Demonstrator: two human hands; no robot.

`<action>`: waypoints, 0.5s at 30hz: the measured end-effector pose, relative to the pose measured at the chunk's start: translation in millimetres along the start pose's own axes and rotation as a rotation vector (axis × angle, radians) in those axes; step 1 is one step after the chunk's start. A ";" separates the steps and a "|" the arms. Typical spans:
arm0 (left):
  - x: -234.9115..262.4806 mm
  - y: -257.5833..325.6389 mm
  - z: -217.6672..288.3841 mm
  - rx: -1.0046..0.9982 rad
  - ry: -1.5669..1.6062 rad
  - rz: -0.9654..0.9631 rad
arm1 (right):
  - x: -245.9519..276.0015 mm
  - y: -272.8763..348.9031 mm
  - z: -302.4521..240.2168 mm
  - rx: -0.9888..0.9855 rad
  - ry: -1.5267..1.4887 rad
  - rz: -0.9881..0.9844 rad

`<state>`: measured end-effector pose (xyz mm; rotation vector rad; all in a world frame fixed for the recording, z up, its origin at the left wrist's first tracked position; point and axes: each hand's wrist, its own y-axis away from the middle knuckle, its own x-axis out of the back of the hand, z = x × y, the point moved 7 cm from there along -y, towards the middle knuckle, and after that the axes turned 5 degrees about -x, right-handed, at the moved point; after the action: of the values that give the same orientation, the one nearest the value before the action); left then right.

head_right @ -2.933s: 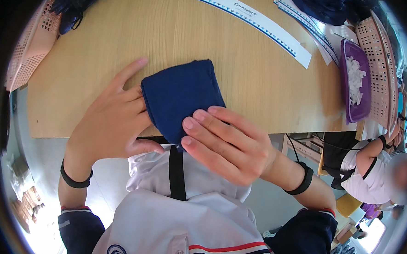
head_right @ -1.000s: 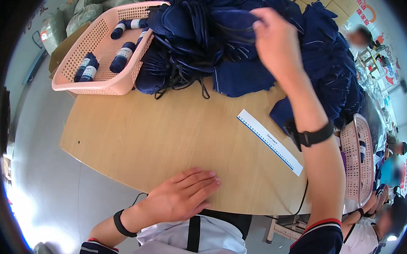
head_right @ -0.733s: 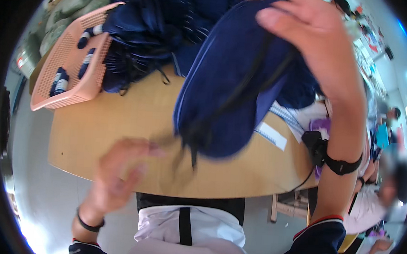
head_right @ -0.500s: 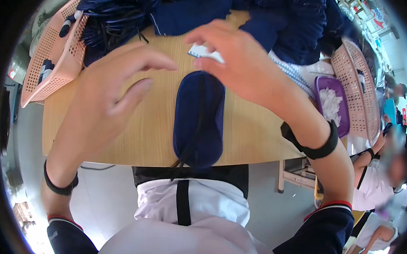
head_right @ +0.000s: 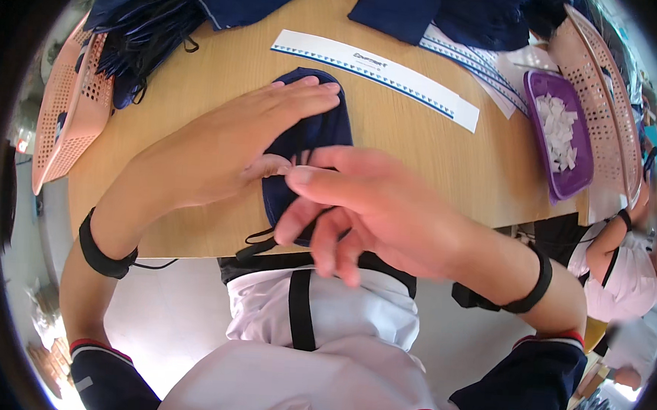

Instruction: Folding blue garment pieces and applying a paper label/band around them.

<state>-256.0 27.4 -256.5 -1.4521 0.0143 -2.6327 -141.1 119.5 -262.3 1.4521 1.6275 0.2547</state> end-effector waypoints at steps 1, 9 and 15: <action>0.4 -0.9 3.6 -0.005 -0.002 -0.018 | -3.5 -6.4 0.1 -0.001 0.004 -0.041; -1.8 0.0 6.0 -0.025 -0.023 -0.037 | -39.0 21.9 65.0 -0.273 0.322 -0.586; -6.5 1.0 5.1 -0.035 -0.095 0.079 | -27.7 26.7 124.9 0.164 0.859 -0.456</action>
<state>-248.2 27.5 -259.3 -1.5528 0.1054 -2.5112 -35.6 53.0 -301.6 1.0832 2.6696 0.5362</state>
